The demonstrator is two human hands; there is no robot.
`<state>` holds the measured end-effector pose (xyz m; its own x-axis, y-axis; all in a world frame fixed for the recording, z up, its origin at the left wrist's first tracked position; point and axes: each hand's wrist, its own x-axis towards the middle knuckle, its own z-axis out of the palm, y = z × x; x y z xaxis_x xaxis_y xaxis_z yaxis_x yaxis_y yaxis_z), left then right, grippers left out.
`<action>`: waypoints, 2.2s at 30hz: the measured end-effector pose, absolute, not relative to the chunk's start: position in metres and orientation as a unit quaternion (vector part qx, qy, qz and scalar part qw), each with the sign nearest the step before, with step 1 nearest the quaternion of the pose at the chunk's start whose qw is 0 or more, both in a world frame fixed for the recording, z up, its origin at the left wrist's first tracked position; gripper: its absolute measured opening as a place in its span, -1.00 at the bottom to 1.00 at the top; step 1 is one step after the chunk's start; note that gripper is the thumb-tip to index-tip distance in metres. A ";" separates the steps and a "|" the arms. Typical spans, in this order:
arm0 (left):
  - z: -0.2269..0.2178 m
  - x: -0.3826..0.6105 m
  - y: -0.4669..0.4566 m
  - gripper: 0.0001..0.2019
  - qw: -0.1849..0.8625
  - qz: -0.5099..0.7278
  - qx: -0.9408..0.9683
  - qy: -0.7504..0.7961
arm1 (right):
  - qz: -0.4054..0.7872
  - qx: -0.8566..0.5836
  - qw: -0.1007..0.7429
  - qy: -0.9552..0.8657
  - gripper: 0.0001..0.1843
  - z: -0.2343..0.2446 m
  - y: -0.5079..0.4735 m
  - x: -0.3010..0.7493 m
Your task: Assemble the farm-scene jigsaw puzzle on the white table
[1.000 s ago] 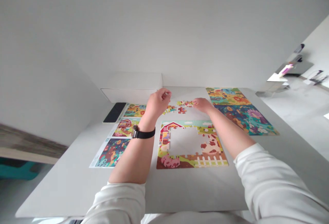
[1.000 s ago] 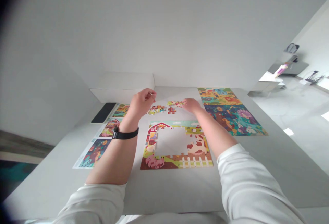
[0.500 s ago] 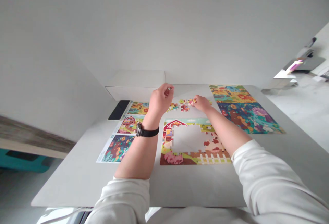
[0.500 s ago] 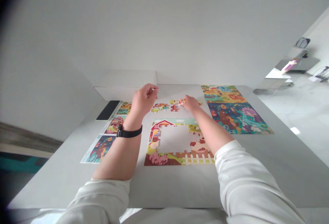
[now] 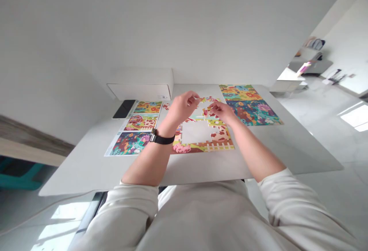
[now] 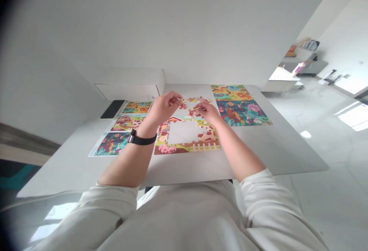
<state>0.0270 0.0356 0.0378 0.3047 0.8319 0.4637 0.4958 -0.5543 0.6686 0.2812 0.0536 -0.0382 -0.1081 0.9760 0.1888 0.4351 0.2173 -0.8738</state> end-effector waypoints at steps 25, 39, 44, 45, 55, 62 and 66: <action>-0.057 0.042 0.013 -0.71 0.357 0.301 0.755 0.460 | 0.372 -0.508 0.420 -0.653 -0.51 -0.060 0.006 0.276; -0.063 0.039 0.019 -0.75 0.394 0.303 0.742 0.451 | 0.381 -0.514 0.374 -0.671 -0.56 -0.060 0.004 0.275; -0.061 0.040 0.017 -0.76 0.349 0.298 0.761 0.458 | 0.372 -0.518 0.370 -0.676 -0.52 -0.059 0.002 0.273; -0.060 0.039 0.017 -0.76 0.342 0.296 0.764 0.461 | 0.373 -0.517 0.369 -0.677 -0.52 -0.058 0.001 0.273; -0.052 0.040 0.011 -0.79 0.310 0.262 0.770 0.492 | 0.363 -0.518 0.357 -0.687 -0.62 -0.062 0.001 0.271; -0.056 0.040 0.012 -0.81 0.288 0.245 0.784 0.492 | 0.341 -0.525 0.338 -0.703 -0.80 -0.067 0.004 0.273; -0.062 0.039 0.014 -0.81 0.238 0.238 0.800 0.498 | 0.315 -0.540 0.322 -0.711 -0.87 -0.072 0.006 0.274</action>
